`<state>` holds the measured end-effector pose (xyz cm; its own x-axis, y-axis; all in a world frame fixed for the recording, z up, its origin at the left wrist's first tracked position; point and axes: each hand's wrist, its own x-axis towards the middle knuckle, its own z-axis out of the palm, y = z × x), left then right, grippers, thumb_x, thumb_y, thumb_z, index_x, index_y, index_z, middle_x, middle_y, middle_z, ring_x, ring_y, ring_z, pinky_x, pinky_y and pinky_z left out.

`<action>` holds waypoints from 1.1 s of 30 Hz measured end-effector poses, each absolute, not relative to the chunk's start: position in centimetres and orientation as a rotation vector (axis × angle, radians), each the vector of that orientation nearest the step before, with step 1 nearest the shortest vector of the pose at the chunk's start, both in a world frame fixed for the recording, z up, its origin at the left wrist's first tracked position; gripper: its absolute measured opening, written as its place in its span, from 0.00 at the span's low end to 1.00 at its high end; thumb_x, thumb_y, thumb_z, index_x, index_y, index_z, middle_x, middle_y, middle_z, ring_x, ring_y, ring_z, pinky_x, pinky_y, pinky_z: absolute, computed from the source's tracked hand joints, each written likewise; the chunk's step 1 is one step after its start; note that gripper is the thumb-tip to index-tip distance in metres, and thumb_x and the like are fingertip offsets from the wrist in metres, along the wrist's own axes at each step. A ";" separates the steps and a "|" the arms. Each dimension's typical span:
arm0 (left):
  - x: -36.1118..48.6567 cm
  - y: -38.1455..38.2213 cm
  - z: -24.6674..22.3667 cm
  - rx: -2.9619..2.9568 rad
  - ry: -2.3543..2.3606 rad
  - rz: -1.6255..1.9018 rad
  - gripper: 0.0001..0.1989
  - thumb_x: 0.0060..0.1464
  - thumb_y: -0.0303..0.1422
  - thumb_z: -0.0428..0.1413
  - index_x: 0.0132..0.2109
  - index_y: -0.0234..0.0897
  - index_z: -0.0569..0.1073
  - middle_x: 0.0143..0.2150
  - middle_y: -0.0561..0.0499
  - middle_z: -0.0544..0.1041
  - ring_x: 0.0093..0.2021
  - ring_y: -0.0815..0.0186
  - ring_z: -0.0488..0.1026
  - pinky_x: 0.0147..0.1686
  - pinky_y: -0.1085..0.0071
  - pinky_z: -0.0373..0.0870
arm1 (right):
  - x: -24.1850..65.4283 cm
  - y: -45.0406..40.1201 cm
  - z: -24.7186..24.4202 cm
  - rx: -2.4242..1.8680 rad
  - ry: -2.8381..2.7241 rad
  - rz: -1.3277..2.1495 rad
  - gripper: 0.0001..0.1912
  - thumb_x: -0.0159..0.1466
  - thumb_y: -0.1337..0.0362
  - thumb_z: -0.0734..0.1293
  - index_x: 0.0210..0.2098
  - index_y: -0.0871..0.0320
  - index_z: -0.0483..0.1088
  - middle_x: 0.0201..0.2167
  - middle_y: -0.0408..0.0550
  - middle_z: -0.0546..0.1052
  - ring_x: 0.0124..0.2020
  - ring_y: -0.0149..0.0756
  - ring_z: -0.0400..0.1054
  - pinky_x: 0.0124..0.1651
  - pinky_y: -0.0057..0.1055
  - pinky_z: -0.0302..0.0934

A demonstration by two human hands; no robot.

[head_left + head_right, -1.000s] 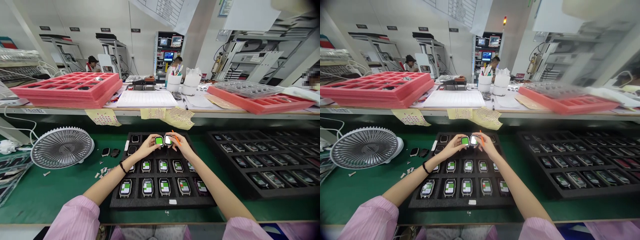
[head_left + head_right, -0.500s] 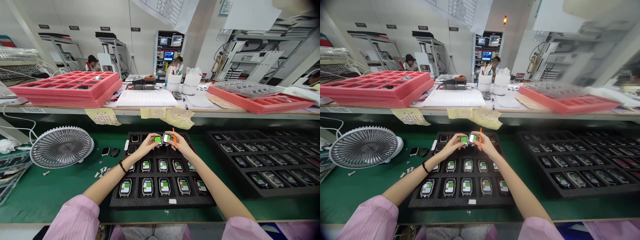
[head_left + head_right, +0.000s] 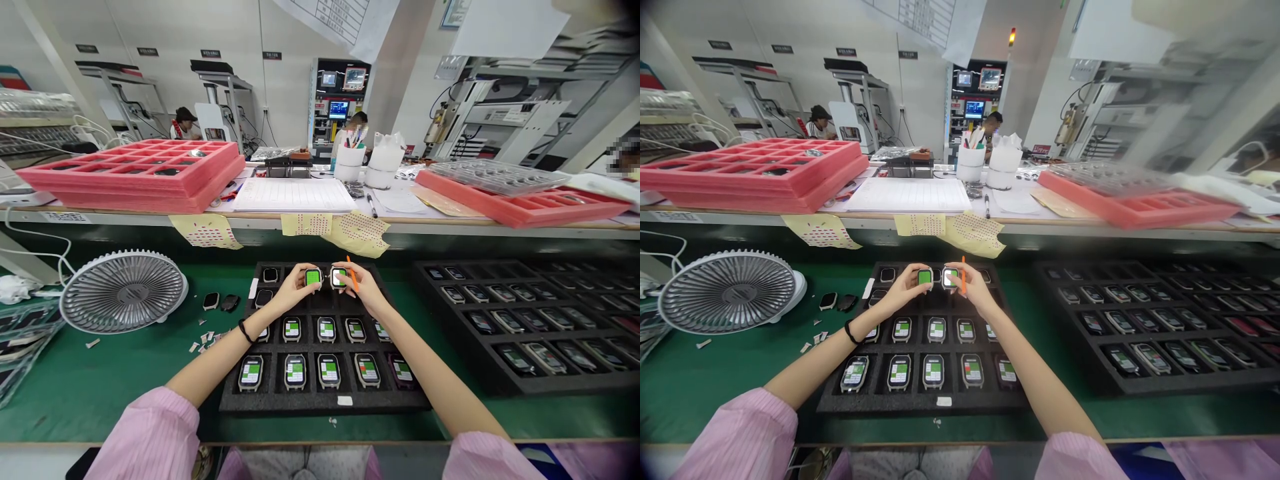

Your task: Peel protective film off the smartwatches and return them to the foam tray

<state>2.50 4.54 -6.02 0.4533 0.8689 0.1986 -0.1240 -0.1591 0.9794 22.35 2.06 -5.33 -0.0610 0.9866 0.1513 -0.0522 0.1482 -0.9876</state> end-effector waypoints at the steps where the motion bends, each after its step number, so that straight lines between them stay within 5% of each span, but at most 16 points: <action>1: 2.5 4.5 -6.0 1.472 0.691 1.011 0.24 0.45 0.38 0.64 0.46 0.37 0.64 0.41 0.49 0.73 0.36 0.68 0.72 0.35 0.71 0.68 | 22.3 2.0 -5.3 -1.035 -1.280 1.166 0.19 0.53 0.55 0.72 0.41 0.56 0.73 0.27 0.41 0.68 0.20 0.25 0.62 0.16 0.22 0.45; 14: 2.5 4.4 -5.8 1.503 0.702 0.998 0.22 0.47 0.40 0.63 0.45 0.38 0.64 0.40 0.50 0.72 0.34 0.69 0.71 0.31 0.73 0.67 | 22.2 1.6 -4.8 -1.094 -1.279 1.144 0.20 0.49 0.53 0.74 0.39 0.54 0.72 0.27 0.41 0.69 0.23 0.27 0.60 0.22 0.24 0.56; 24: 2.3 4.5 -6.2 1.586 0.683 1.016 0.27 0.44 0.32 0.65 0.49 0.38 0.62 0.46 0.46 0.72 0.44 0.63 0.72 0.41 0.69 0.69 | 22.5 2.0 -5.6 -0.952 -1.473 1.100 0.28 0.48 0.63 0.76 0.47 0.51 0.69 0.44 0.46 0.73 0.45 0.38 0.69 0.48 0.35 0.64; 27: 2.2 4.5 -6.2 1.662 0.696 1.029 0.27 0.46 0.30 0.63 0.51 0.37 0.61 0.48 0.45 0.72 0.44 0.62 0.72 0.37 0.70 0.68 | 22.3 2.0 -5.3 -0.952 -1.437 1.151 0.27 0.49 0.61 0.75 0.48 0.51 0.69 0.41 0.46 0.73 0.39 0.35 0.69 0.35 0.28 0.65; 29: 2.2 4.4 -6.0 1.740 0.736 1.083 0.24 0.48 0.30 0.62 0.51 0.37 0.62 0.48 0.44 0.72 0.45 0.62 0.72 0.38 0.69 0.68 | 22.0 1.9 -5.1 -0.976 -1.381 1.202 0.24 0.52 0.58 0.74 0.48 0.52 0.69 0.36 0.45 0.72 0.30 0.31 0.68 0.22 0.23 0.57; 33: 2.2 4.0 -5.4 1.976 0.811 1.189 0.21 0.49 0.29 0.61 0.50 0.38 0.66 0.48 0.45 0.73 0.47 0.60 0.71 0.43 0.67 0.67 | 21.4 1.7 -4.8 -0.994 -1.332 1.230 0.21 0.55 0.54 0.71 0.46 0.53 0.70 0.33 0.44 0.69 0.24 0.27 0.64 0.16 0.22 0.47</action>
